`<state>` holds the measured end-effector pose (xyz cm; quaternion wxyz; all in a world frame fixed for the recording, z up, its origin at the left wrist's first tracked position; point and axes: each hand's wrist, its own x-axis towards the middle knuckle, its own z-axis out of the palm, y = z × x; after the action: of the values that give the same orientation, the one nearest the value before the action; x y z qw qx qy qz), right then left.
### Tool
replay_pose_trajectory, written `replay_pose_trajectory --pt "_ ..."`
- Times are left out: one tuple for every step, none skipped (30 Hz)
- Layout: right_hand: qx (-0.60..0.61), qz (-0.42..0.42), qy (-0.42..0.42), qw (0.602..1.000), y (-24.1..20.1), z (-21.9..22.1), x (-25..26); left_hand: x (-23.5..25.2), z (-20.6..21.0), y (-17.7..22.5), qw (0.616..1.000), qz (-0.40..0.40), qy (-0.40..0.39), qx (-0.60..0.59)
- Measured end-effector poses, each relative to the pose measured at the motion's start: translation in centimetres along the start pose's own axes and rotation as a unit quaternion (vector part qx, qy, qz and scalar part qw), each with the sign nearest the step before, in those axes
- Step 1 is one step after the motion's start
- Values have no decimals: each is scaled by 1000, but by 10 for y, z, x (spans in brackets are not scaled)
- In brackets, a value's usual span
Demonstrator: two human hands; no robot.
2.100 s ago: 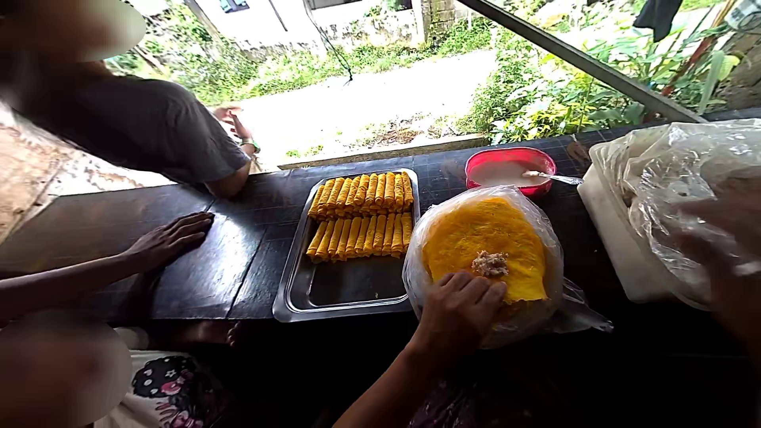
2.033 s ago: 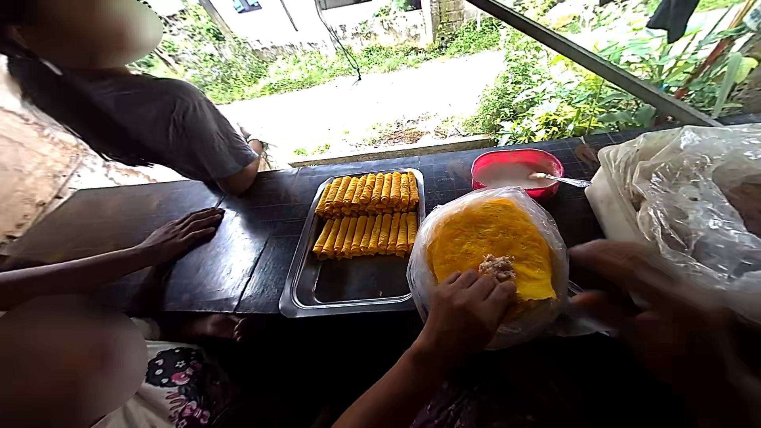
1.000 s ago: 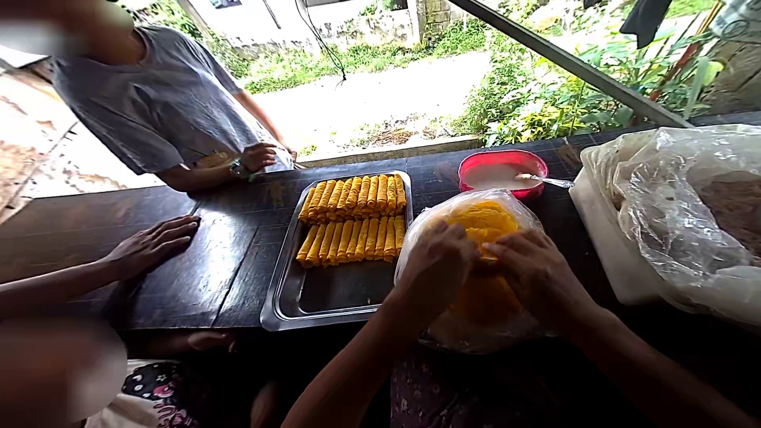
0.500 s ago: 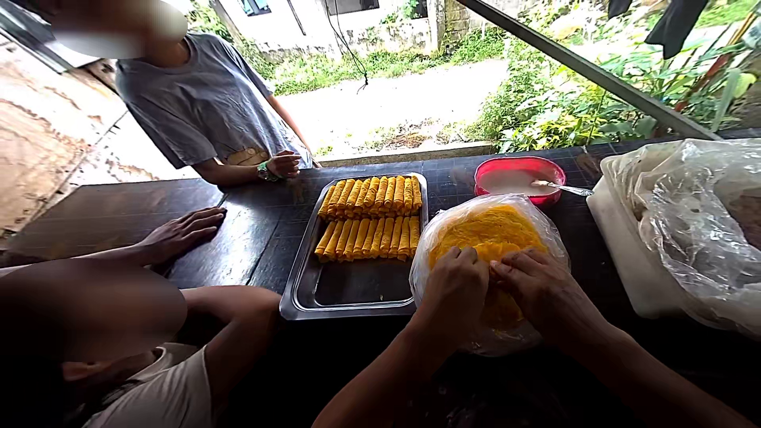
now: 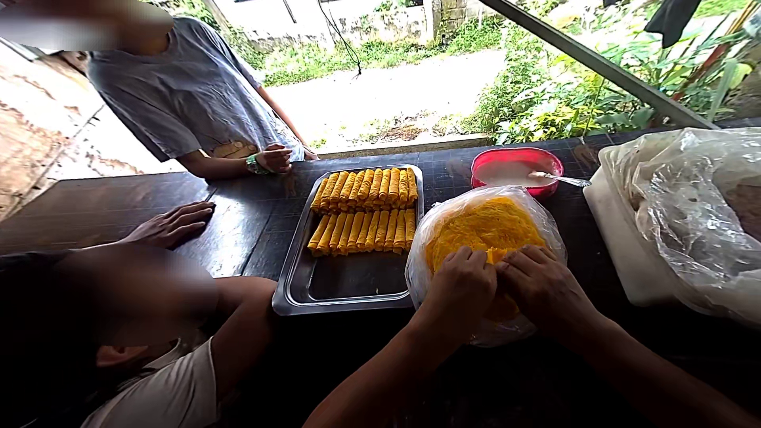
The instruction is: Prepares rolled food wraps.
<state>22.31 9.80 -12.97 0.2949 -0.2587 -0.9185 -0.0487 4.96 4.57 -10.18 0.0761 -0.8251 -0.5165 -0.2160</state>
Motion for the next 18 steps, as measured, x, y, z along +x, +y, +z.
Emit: replay_pose_trajectory --pt "8 3 -1 1000 2 0 0 0 0 -1 1000 4 -3 -9" --pt "18 9 1 1000 5 0 -2 0 1 -2 1000 7 -5 -16" --pt "29 19 6 999 7 -1 -4 -1 1 -4 1000 9 -5 -24" --pt "42 30 11 999 11 -2 -8 -2 2 -5 999 9 -6 -33" --pt "54 41 16 998 14 -4 -13 -4 1 -7 999 7 -6 -44" --pt "61 55 25 996 17 -6 -20 -5 0 -9 998 3 -9 -57" --pt "66 71 38 995 21 -9 -28 -6 -2 -11 997 0 -13 -70" --pt "68 88 56 992 24 -11 -36 -6 -5 -12 997 -2 -17 -78" --pt "70 103 75 989 27 -12 -45 -5 -7 -11 996 0 -22 -81" --pt "72 116 92 986 28 -12 -52 -3 -9 -10 996 4 -24 -82" --pt "74 125 109 983 28 -11 -58 1 -8 -8 996 9 -25 -86" --pt "75 131 122 981 28 -10 -62 6 -6 -5 995 15 -26 -96" --pt "74 134 134 979 27 -8 -66 11 -4 -3 993 17 -28 -110" --pt "75 137 145 977 25 -6 -68 16 -1 -1 991 15 -34 -128" --pt "75 139 155 975 24 -3 -69 21 1 0 988 9 -48 -147" --pt "76 142 164 973 22 -1 -70 24 3 0 984 1 -67 -163" --pt "80 142 171 972 21 2 -71 26 4 0 981 -5 -82 -178" --pt "83 142 177 970 20 4 -72 27 4 0 978 -9 -92 -185"
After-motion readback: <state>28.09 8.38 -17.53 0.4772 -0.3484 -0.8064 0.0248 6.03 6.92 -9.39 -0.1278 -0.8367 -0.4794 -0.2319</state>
